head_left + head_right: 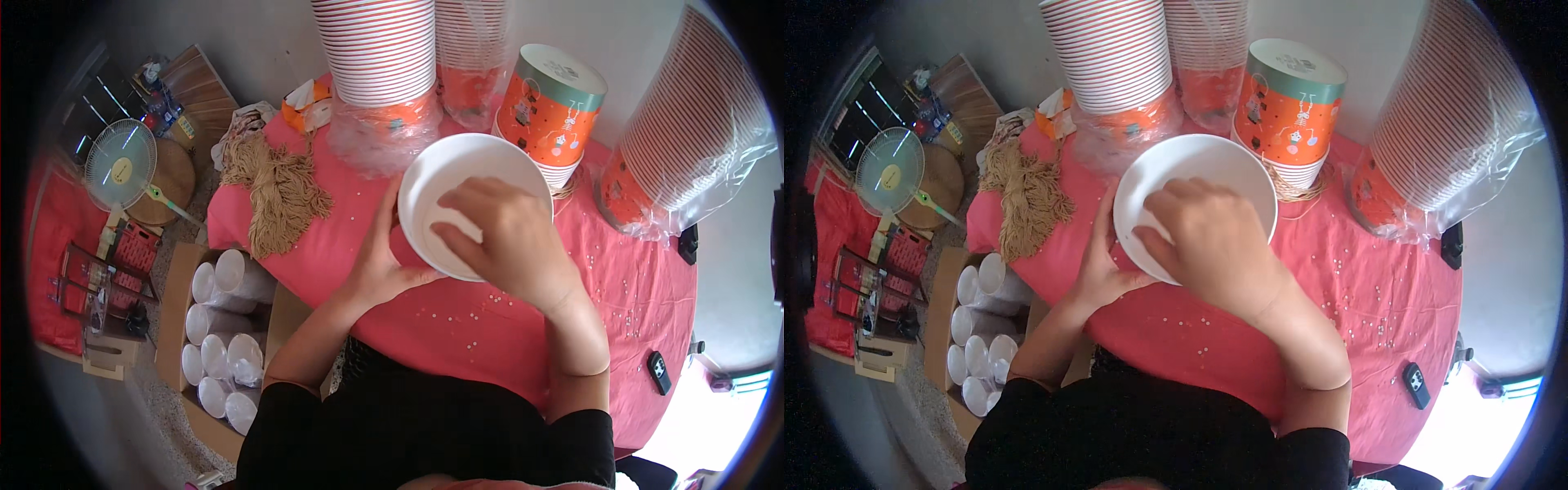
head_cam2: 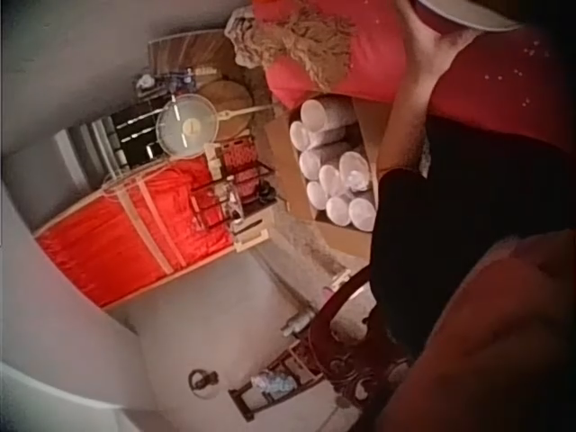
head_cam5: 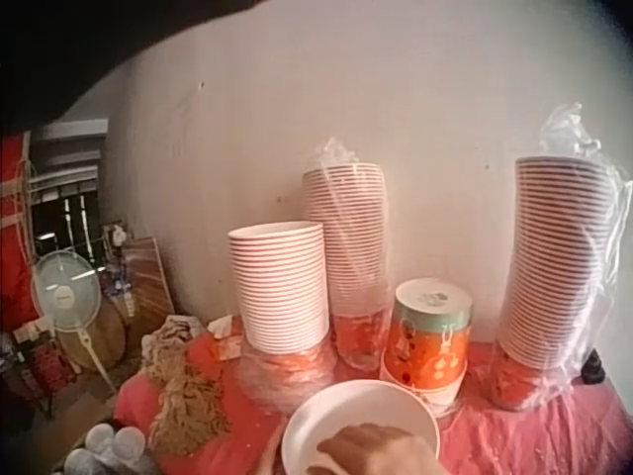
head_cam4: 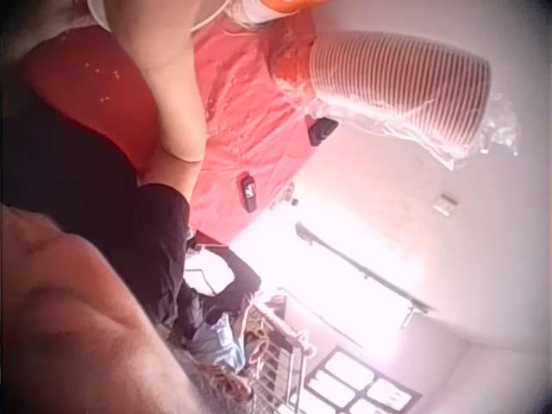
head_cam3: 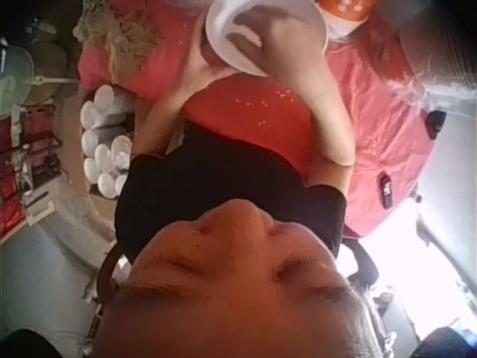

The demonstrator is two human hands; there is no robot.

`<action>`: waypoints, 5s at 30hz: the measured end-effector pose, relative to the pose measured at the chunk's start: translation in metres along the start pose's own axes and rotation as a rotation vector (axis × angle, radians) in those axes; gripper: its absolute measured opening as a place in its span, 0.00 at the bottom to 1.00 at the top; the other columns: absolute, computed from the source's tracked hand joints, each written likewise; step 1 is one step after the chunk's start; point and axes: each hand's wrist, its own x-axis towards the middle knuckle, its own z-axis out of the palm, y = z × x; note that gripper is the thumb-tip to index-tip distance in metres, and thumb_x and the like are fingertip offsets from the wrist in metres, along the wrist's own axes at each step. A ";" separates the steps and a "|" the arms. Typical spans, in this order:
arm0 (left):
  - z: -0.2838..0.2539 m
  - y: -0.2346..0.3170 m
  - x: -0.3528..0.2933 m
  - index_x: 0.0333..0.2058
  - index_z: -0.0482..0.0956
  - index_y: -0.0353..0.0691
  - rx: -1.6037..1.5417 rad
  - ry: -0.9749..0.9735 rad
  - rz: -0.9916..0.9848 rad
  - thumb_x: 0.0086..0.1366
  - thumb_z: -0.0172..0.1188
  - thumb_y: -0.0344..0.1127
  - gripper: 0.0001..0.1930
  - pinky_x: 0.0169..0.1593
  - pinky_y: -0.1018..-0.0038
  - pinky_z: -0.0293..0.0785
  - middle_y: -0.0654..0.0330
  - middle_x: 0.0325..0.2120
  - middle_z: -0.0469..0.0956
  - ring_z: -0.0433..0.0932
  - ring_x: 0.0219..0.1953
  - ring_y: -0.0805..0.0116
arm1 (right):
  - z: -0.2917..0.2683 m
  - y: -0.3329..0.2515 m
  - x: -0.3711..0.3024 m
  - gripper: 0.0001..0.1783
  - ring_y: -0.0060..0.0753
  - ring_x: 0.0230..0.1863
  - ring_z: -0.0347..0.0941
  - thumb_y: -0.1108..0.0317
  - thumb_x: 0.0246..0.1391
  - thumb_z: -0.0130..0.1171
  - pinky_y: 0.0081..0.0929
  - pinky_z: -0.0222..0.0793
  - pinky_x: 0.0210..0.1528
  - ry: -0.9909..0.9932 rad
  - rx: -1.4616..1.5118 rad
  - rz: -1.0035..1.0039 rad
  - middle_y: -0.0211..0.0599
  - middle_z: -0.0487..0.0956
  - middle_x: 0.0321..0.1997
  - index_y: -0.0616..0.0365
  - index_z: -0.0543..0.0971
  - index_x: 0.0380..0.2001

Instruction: Attaching string handles to decorative paper buckets.

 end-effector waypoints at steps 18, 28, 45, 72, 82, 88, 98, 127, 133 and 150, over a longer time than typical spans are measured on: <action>-0.086 -0.037 -0.002 0.39 0.79 0.35 0.638 0.072 -0.243 0.57 0.63 0.29 0.11 0.49 0.63 0.73 0.49 0.39 0.78 0.78 0.45 0.50 | 0.023 -0.006 -0.003 0.08 0.49 0.28 0.78 0.66 0.51 0.61 0.42 0.72 0.33 -0.292 0.143 0.152 0.45 0.79 0.23 0.60 0.77 0.28; -0.154 -0.081 0.014 0.31 0.82 0.38 1.128 0.054 -0.266 0.56 0.63 0.31 0.05 0.45 0.58 0.73 0.52 0.33 0.78 0.77 0.42 0.49 | 0.025 -0.008 -0.003 0.07 0.46 0.25 0.77 0.67 0.51 0.62 0.39 0.70 0.28 -0.276 0.156 0.181 0.42 0.78 0.20 0.59 0.78 0.30; -0.154 -0.084 0.024 0.33 0.82 0.38 1.300 -0.253 -0.341 0.52 0.60 0.28 0.08 0.50 0.58 0.69 0.52 0.38 0.77 0.73 0.47 0.49 | 0.026 -0.006 -0.003 0.08 0.45 0.25 0.78 0.66 0.51 0.62 0.39 0.71 0.29 -0.283 0.158 0.182 0.41 0.78 0.20 0.59 0.78 0.31; -0.042 0.066 0.000 0.33 0.78 0.34 -0.029 -0.030 0.043 0.59 0.61 0.22 0.03 0.34 0.77 0.75 0.58 0.29 0.80 0.80 0.31 0.72 | 0.009 -0.001 -0.004 0.13 0.39 0.24 0.77 0.66 0.48 0.67 0.34 0.70 0.29 -0.319 0.131 0.115 0.40 0.79 0.20 0.59 0.80 0.37; -0.015 0.033 -0.008 0.32 0.78 0.36 0.221 0.228 -0.030 0.57 0.64 0.23 0.05 0.24 0.76 0.68 0.61 0.22 0.75 0.75 0.21 0.73 | 0.004 0.000 0.002 0.15 0.45 0.31 0.79 0.65 0.48 0.64 0.39 0.72 0.34 -0.516 0.174 0.273 0.40 0.81 0.27 0.57 0.80 0.40; -0.014 0.028 -0.003 0.30 0.78 0.36 0.458 0.193 0.079 0.53 0.65 0.23 0.06 0.22 0.74 0.67 0.60 0.20 0.73 0.74 0.19 0.69 | -0.002 -0.001 0.005 0.15 0.44 0.29 0.79 0.61 0.51 0.64 0.36 0.71 0.32 -0.520 0.267 0.320 0.40 0.81 0.25 0.57 0.80 0.40; -0.007 0.027 0.004 0.27 0.76 0.41 0.561 0.246 0.141 0.51 0.65 0.27 0.06 0.23 0.66 0.72 0.61 0.19 0.73 0.76 0.21 0.61 | 0.001 0.001 0.004 0.10 0.52 0.31 0.77 0.67 0.60 0.53 0.41 0.69 0.34 -0.390 0.294 0.259 0.49 0.80 0.28 0.60 0.81 0.34; -0.005 0.028 0.001 0.31 0.78 0.40 0.367 0.268 0.079 0.53 0.69 0.30 0.08 0.27 0.67 0.74 0.59 0.24 0.77 0.79 0.25 0.61 | 0.030 0.019 0.008 0.02 0.22 0.24 0.74 0.77 0.49 0.58 0.22 0.68 0.27 -0.315 0.197 0.141 0.35 0.79 0.23 0.63 0.79 0.28; -0.010 0.024 -0.003 0.30 0.77 0.39 0.387 0.262 0.066 0.53 0.66 0.26 0.07 0.27 0.68 0.75 0.58 0.23 0.77 0.79 0.25 0.62 | 0.022 0.017 0.011 0.04 0.25 0.25 0.75 0.75 0.47 0.61 0.22 0.69 0.28 -0.290 0.077 0.140 0.35 0.79 0.24 0.62 0.80 0.29; -0.004 0.027 -0.002 0.30 0.76 0.38 0.358 0.246 0.053 0.55 0.65 0.25 0.06 0.25 0.71 0.72 0.59 0.22 0.75 0.77 0.22 0.64 | 0.025 0.010 0.011 0.09 0.39 0.29 0.79 0.72 0.51 0.60 0.33 0.73 0.33 -0.262 0.217 0.235 0.40 0.82 0.31 0.58 0.81 0.37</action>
